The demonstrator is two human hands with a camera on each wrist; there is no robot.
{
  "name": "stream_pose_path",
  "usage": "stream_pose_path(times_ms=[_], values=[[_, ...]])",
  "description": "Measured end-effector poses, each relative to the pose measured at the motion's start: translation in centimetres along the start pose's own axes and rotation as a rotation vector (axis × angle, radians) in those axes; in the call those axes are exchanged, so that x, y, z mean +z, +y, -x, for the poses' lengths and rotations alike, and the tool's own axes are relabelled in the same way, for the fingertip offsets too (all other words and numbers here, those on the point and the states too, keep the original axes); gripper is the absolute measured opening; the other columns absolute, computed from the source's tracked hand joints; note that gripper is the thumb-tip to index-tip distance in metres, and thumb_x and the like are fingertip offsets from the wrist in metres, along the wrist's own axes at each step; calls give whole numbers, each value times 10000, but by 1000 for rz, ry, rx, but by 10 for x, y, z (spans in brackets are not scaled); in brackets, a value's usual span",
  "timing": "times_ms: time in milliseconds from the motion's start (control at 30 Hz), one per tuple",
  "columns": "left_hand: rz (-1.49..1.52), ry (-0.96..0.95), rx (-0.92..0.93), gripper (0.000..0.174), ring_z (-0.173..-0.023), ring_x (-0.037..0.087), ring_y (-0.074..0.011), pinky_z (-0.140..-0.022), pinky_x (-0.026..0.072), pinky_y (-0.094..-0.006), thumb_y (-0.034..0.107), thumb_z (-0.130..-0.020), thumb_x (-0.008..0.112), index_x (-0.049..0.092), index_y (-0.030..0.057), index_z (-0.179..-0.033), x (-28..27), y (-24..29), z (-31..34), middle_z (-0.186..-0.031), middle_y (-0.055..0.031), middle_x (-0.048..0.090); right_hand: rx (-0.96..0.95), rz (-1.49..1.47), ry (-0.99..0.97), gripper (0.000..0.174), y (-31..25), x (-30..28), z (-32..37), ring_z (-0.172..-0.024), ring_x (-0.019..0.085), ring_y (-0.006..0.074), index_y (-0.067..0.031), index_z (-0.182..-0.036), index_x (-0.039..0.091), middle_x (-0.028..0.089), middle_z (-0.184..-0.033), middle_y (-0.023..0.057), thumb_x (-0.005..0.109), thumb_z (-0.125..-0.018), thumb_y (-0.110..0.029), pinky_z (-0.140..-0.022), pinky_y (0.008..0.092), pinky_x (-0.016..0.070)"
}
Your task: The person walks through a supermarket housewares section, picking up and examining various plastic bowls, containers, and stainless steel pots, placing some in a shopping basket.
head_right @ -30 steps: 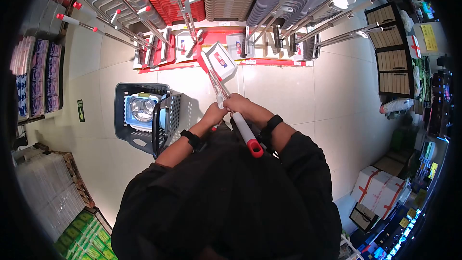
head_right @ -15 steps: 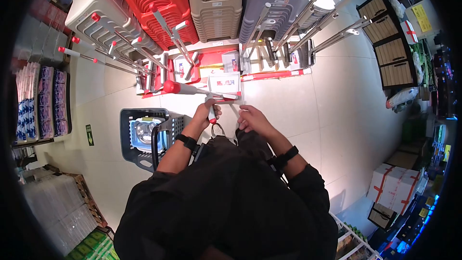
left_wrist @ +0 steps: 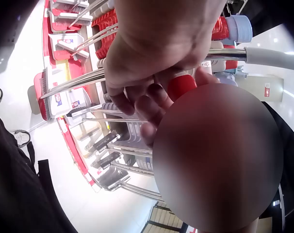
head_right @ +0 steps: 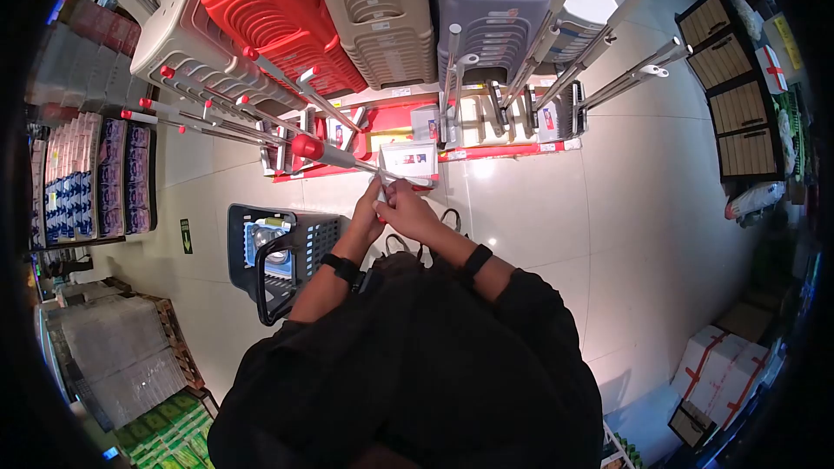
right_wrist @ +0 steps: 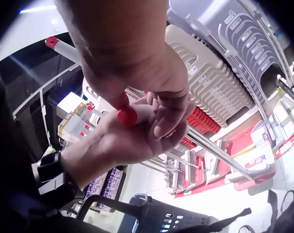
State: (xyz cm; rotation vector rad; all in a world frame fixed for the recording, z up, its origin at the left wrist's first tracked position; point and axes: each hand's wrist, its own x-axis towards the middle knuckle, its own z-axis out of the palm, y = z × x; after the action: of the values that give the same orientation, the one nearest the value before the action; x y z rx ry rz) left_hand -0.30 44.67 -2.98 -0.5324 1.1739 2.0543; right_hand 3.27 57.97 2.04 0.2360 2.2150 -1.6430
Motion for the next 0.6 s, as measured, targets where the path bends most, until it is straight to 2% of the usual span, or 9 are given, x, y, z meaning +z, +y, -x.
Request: stream_pose_path(times_ms=[100,200,300,333,367,433,467,533,600], values=[[7,-86,-39,540,-959,607,-209,-787,506,-300,464,-997,346,470,-8,-1229,24,19,9,-1152,-155,585,116,-274,-170,436,-7,-16,-14,-663,661,195,13,-1128,478,610,-834,105,612,-882,-322,-553,280,503],[14,-19,26,606,-994,598,-220,-809,508,-309,487,-998,310,426,-28,-1296,30,21,3,-1191,-158,577,238,-614,-259,336,-17,-22,-22,-551,608,155,32,-909,508,578,-716,105,599,-885,-292,-444,266,453],[-15,-200,-7,595,-1053,575,-234,-868,487,-335,477,-997,326,414,-26,-1301,6,18,-10,-1200,-152,570,253,-579,-269,348,-5,-15,-36,-532,605,150,63,-955,503,575,-733,116,585,-884,-268,-435,256,450],[17,-103,43,577,-1033,579,-230,-875,478,-348,474,-996,334,418,-12,-1296,20,22,-6,-1185,-145,574,241,-497,-208,397,-14,-15,-33,-669,645,193,90,-1054,486,594,-855,151,552,-895,-269,-556,285,499],[50,-7,91,560,-1013,582,-226,-882,468,-361,471,-995,343,423,2,-1290,29,28,-4,-1169,-138,578,234,-489,-211,397,-9,-8,-40,-669,645,193,90,-1054,486,594,-855,151,552,-895,-269,-556,285,499],[-22,-25,77,541,-1013,585,-220,-880,466,-366,463,-991,361,441,11,-1277,25,40,-10,-1162,-131,584,80,-374,23,414,-8,0,-59,-821,626,224,95,-1067,456,596,-938,182,520,-909,-282,-712,322,501],[-102,-43,43,522,-1012,588,-214,-878,463,-370,456,-987,379,460,21,-1264,20,45,-10,-1154,-125,590,103,-357,-6,417,-2,-3,-64,-928,587,242,88,-1079,444,592,-1003,201,495,-926,-297,-821,349,469],[-225,-51,28,463,-981,602,-188,-836,471,-353,437,-969,450,514,40,-1199,24,64,1,-1089,-96,613,91,-383,-24,414,-12,-19,-66,-895,588,221,77,-1090,447,594,-970,184,497,-928,-301,-792,341,477],[-486,128,58,436,-917,615,-186,-796,471,-325,418,-938,520,521,51,-1173,18,88,9,-1061,-83,615,127,-387,-56,404,-19,-37,-76,-752,573,159,44,-1108,456,581,-852,116,504,-935,-318,-683,306,481]])
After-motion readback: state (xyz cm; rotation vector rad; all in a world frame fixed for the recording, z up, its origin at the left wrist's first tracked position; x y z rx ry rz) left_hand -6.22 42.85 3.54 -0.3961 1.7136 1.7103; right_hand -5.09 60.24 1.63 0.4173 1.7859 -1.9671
